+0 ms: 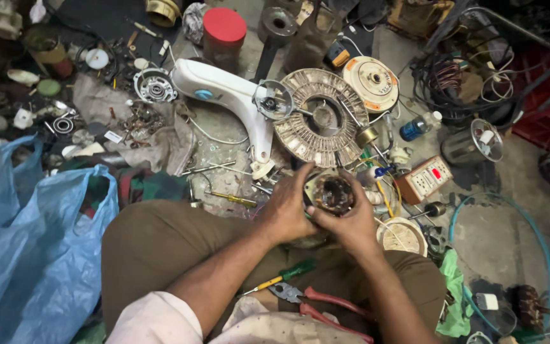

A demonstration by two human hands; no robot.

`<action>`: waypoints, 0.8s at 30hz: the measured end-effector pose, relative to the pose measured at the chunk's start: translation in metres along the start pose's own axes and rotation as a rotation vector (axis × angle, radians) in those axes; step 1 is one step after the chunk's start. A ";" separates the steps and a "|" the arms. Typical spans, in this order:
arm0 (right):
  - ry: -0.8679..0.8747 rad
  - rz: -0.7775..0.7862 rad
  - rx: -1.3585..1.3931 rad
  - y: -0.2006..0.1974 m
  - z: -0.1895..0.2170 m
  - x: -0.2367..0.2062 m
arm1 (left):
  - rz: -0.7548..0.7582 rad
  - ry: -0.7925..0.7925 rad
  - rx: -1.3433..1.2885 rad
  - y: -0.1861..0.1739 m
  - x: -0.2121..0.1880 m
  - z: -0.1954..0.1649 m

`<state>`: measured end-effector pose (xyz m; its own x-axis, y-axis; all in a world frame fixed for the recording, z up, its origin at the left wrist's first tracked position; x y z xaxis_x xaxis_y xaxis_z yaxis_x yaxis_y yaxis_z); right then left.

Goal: The person disassembles a small electric motor using a screwdriver and pliers. They remove the rotor and stator components, inspect them, and then reassemble the motor.

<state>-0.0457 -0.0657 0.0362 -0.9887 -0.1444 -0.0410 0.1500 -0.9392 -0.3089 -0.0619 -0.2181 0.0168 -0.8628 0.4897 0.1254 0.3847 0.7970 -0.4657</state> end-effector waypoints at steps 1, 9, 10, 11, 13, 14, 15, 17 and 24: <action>-0.020 -0.002 0.003 0.010 0.007 0.001 | -0.055 0.030 0.027 -0.009 -0.005 -0.002; -0.140 -0.102 -0.394 0.039 0.066 -0.009 | -0.208 0.209 -0.008 -0.046 -0.032 -0.009; -0.143 -0.083 -0.412 0.041 0.071 -0.012 | -0.206 0.202 -0.005 -0.046 -0.036 -0.011; -0.148 -0.064 -0.431 0.042 0.076 -0.014 | -0.205 0.196 -0.001 -0.048 -0.037 -0.013; -0.159 0.022 -0.380 0.041 0.085 -0.013 | -0.258 0.239 -0.037 -0.056 -0.042 -0.021; -0.164 0.087 -0.311 0.038 0.090 -0.010 | -0.282 0.260 -0.057 -0.059 -0.045 -0.025; -0.172 0.151 -0.243 0.032 0.095 -0.006 | -0.278 0.213 -0.085 -0.061 -0.043 -0.026; 0.050 0.007 -0.002 -0.002 0.092 0.013 | -0.272 0.122 -0.134 -0.066 -0.038 -0.026; -0.007 -0.124 -0.962 -0.062 0.156 0.115 | -0.356 0.128 -0.018 -0.079 -0.013 -0.038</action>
<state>-0.1679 -0.0731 0.1993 -0.9966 -0.0666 0.0492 -0.0277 -0.2916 -0.9562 -0.0688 -0.2741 0.0851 -0.8960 0.2201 0.3856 0.0746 0.9308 -0.3579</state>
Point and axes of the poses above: each hand's wrist, its own x-axis towards the middle knuckle, its own y-axis out of the palm, z = x × y, the point moved 7 cm from there along x, towards the middle knuckle, and after that the axes turned 11 degrees about z, right-handed, at the moved point
